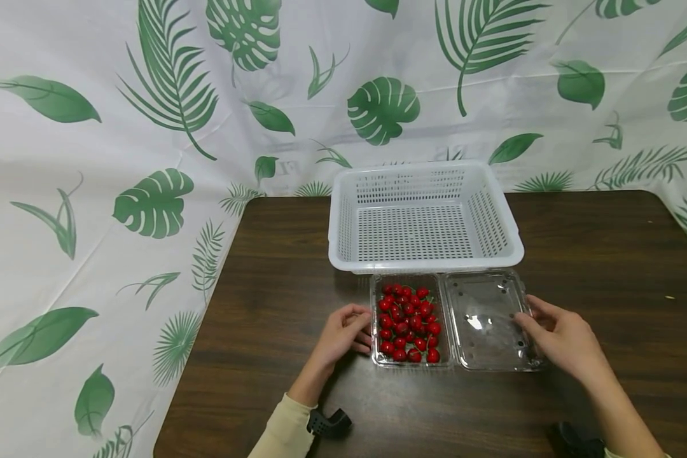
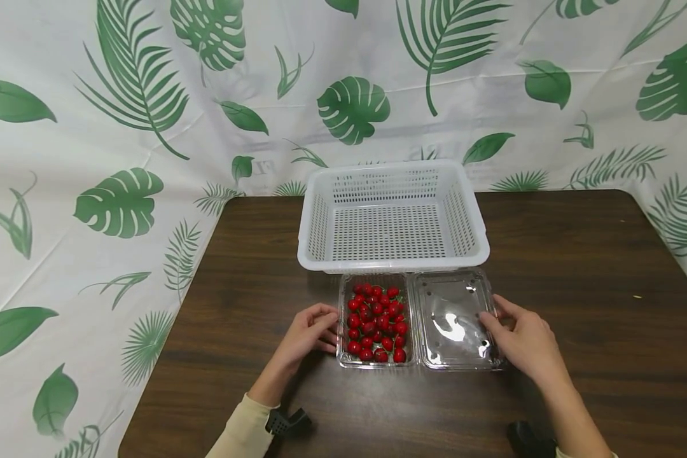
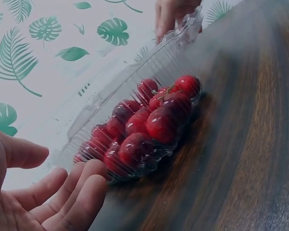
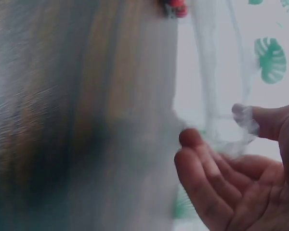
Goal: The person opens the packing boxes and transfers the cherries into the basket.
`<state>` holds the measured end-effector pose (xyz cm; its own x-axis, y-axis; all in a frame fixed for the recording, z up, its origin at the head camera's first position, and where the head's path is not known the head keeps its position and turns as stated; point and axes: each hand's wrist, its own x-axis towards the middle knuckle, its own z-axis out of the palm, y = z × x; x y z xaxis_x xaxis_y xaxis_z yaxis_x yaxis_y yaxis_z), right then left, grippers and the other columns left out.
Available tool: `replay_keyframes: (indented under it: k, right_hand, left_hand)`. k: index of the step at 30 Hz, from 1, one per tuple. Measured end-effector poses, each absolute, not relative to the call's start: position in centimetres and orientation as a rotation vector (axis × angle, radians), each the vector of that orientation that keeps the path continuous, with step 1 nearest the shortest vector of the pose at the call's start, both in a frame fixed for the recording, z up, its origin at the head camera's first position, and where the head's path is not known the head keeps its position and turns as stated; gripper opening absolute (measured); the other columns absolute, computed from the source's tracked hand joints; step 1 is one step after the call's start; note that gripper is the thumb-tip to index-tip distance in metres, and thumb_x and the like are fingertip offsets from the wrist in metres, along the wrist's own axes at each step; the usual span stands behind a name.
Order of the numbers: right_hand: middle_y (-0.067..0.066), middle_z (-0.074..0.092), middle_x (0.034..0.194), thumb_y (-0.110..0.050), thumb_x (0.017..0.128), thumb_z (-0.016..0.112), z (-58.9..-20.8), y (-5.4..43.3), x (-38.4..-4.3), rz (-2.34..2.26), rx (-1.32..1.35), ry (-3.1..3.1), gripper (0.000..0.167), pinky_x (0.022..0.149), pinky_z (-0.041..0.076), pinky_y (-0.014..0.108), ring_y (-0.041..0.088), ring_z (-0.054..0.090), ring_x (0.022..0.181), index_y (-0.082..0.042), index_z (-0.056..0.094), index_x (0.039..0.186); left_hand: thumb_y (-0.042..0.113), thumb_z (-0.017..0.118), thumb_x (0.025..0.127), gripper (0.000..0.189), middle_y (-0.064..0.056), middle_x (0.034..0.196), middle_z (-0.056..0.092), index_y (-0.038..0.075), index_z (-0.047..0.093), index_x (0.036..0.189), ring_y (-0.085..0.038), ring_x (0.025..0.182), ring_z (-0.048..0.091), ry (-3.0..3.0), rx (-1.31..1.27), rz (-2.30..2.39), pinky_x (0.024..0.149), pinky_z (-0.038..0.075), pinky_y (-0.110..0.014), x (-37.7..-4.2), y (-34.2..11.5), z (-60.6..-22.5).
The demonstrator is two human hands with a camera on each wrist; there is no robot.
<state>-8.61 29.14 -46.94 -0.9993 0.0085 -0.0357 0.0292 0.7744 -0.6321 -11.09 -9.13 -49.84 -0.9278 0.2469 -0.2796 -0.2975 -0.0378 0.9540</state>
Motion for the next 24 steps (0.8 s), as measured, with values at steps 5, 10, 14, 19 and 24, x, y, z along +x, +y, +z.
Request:
replay_keyframes:
  k: [5,10,14,19,24]
  right_hand:
    - [0.029,0.06,0.118,-0.039,0.092,0.067,-45.2,27.8,-8.1,-0.86,0.074,3.168,0.071,0.055,0.045,0.049,0.041,0.065,0.083,0.006,0.045,0.141]
    - [0.027,0.055,0.123,-0.026,0.082,0.079,-43.5,25.6,-7.5,-0.759,-0.035,3.423,0.066,0.059,0.045,0.06,0.047,0.057,0.098,-0.002,0.053,0.137]
    - [0.017,0.063,0.112,-0.042,0.089,0.069,-42.9,23.6,-7.7,-0.767,-0.572,3.511,0.052,0.072,0.046,0.057,0.039,0.059,0.097,-0.001,0.067,0.12]
    - [0.007,0.068,0.104,-0.052,0.098,0.049,-43.1,21.0,-7.9,-0.606,-1.113,3.285,0.054,0.086,0.042,0.054,0.029,0.062,0.094,-0.005,0.073,0.107]
    - [-0.001,0.064,0.09,-0.018,0.074,0.083,-44.6,18.4,-8.3,-0.435,-1.316,3.118,0.022,0.089,0.043,0.05,0.022,0.06,0.088,-0.012,0.077,0.094]
  left_hand:
    - [0.009,0.059,0.096,0.028,-0.023,0.086,0.065,-0.01,0.056,0.116,-0.025,0.069,0.068,1.965,-0.064,2.072,0.061,0.057,-0.042,-10.9,-9.4,-49.4]
    - [-0.002,0.061,0.091,0.017,-0.025,0.089,0.064,-0.01,0.061,0.106,-0.032,0.073,0.065,2.272,-0.01,2.111,0.06,0.057,-0.04,-10.5,-9.3,-46.8]
    - [-0.004,0.067,0.087,0.012,-0.014,0.091,0.067,-0.001,0.067,0.098,-0.027,0.08,0.065,2.614,0.144,2.051,0.059,0.055,-0.032,-10.6,-9.0,-46.1]
    - [0.001,0.072,0.084,0.013,-0.004,0.091,0.066,0.008,0.07,0.094,-0.018,0.083,0.065,2.848,0.707,1.831,0.06,0.055,-0.026,-10.9,-8.0,-46.3]
    - [0.011,0.076,0.083,0.012,0.006,0.089,0.063,0.014,0.075,0.095,-0.01,0.078,0.058,2.956,1.273,1.107,0.067,0.047,-0.019,-10.7,-6.1,-45.5]
